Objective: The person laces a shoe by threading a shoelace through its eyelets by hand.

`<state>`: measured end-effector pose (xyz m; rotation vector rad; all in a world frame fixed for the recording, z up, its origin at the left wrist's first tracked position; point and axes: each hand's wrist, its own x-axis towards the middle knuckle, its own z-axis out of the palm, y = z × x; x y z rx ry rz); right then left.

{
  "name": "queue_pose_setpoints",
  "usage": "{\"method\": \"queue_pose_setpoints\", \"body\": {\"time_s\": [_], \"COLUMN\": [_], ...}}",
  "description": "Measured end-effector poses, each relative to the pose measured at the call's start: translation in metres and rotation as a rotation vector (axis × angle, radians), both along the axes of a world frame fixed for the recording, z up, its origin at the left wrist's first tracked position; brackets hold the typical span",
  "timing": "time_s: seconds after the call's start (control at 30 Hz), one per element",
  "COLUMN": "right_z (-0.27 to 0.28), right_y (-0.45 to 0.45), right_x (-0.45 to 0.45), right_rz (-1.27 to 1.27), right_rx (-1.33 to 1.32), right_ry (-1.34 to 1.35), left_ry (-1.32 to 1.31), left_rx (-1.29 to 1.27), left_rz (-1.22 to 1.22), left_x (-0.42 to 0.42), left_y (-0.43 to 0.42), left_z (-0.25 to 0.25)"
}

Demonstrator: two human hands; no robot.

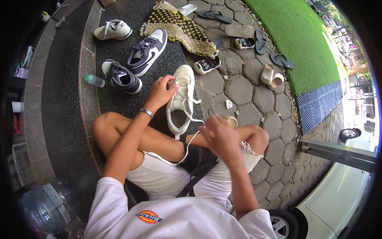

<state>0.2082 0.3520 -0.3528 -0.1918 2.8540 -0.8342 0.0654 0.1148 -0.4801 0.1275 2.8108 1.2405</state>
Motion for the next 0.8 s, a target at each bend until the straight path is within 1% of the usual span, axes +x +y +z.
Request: {"method": "queue_pose_setpoints", "body": {"time_s": [0.03, 0.13, 0.23, 0.33, 0.37, 0.47, 0.57, 0.67, 0.7, 0.77, 0.8], "right_z": [-0.011, -0.034, -0.054, -0.072, -0.075, -0.079, -0.087, -0.089, -0.088, -0.088, -0.088], "right_y": [-0.016, -0.057, -0.072, -0.068, -0.065, -0.059, -0.057, -0.057, -0.056, -0.055, -0.054], "right_x": [-0.003, -0.007, -0.007, -0.011, -0.012, -0.017, -0.02, -0.02, -0.022, -0.022, -0.022], "right_rz": [0.027, 0.066, 0.003, -0.137, -0.156, -0.188, -0.206, -0.254, -0.276, -0.31, -0.321], "right_rx": [-0.045, -0.081, -0.024, 0.023, 0.024, 0.043, 0.057, 0.042, 0.04, 0.016, -0.006], "right_ry": [0.074, 0.049, -0.087, 0.012, 0.014, 0.022, 0.039, 0.053, 0.043, 0.042, 0.052], "left_ry": [-0.05, 0.043, 0.221, 0.263, 0.263, 0.45, 0.413, 0.32, 0.256, 0.123, -0.044], "left_rx": [0.003, -0.053, -0.165, -0.3, -0.262, -0.28, -0.249, -0.035, 0.072, 0.281, 0.44], "left_rz": [0.009, 0.087, -0.171, -0.333, -0.348, -0.519, -0.585, -0.597, -0.593, -0.587, -0.502], "left_x": [-0.002, -0.004, 0.009, 0.025, 0.024, 0.017, 0.017, 0.02, 0.02, 0.02, 0.025], "left_y": [0.001, 0.002, 0.002, 0.007, 0.01, 0.009, 0.015, 0.013, 0.008, -0.013, -0.023], "left_z": [-0.001, -0.018, 0.035, 0.03, 0.027, 0.029, 0.027, 0.037, 0.042, 0.064, 0.079]}}
